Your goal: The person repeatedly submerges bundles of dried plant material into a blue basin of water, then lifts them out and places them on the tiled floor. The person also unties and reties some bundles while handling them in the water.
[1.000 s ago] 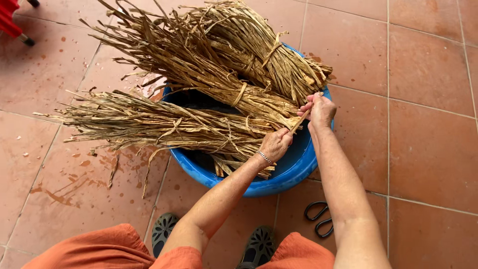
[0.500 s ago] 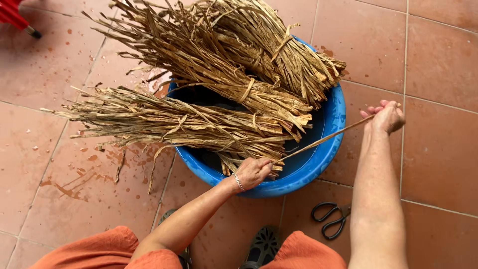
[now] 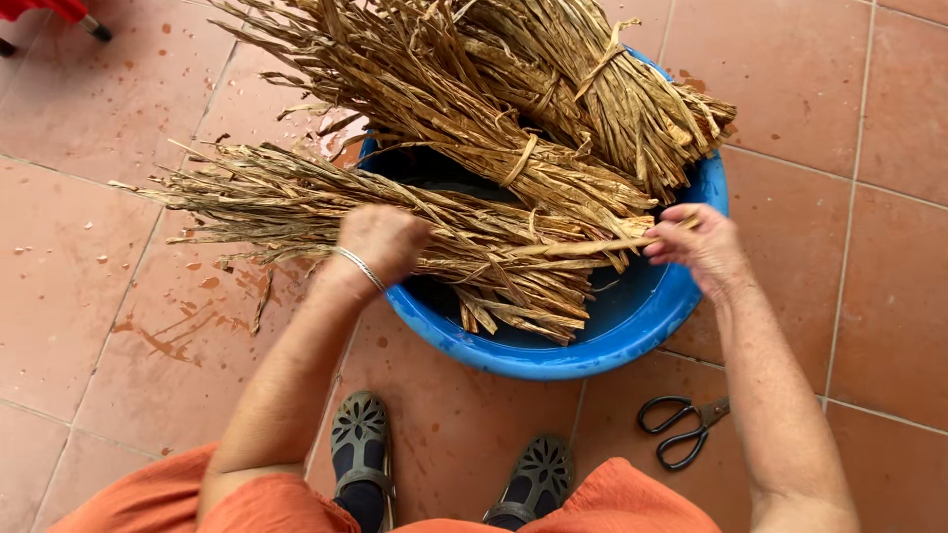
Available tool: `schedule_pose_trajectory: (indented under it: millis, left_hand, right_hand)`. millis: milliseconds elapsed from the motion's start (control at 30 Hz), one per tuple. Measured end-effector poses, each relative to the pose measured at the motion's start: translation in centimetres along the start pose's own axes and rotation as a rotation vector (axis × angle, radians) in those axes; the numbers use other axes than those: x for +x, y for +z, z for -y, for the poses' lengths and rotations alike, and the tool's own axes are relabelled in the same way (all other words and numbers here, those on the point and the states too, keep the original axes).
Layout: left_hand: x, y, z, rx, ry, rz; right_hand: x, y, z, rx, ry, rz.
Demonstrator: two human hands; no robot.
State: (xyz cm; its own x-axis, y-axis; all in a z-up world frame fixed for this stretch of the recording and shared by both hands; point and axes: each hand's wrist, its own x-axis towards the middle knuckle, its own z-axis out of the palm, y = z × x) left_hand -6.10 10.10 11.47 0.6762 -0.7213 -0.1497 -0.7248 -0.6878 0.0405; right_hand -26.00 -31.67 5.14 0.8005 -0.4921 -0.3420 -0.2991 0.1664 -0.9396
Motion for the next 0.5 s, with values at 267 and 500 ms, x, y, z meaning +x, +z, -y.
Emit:
schedule_pose_trajectory:
  millis: [267, 500]
  left_hand:
    - [1.2, -2.0, 0.8, 0.423, -0.021, 0.126]
    - [6.6, 6.0, -0.9, 0.171, 0.243, -0.061]
  right_hand:
    - [-2.5, 9.0, -3.1, -1.034, -0.546, 0.167]
    - [-4.2, 12.2, -4.5, -1.46, -0.947, 0.135]
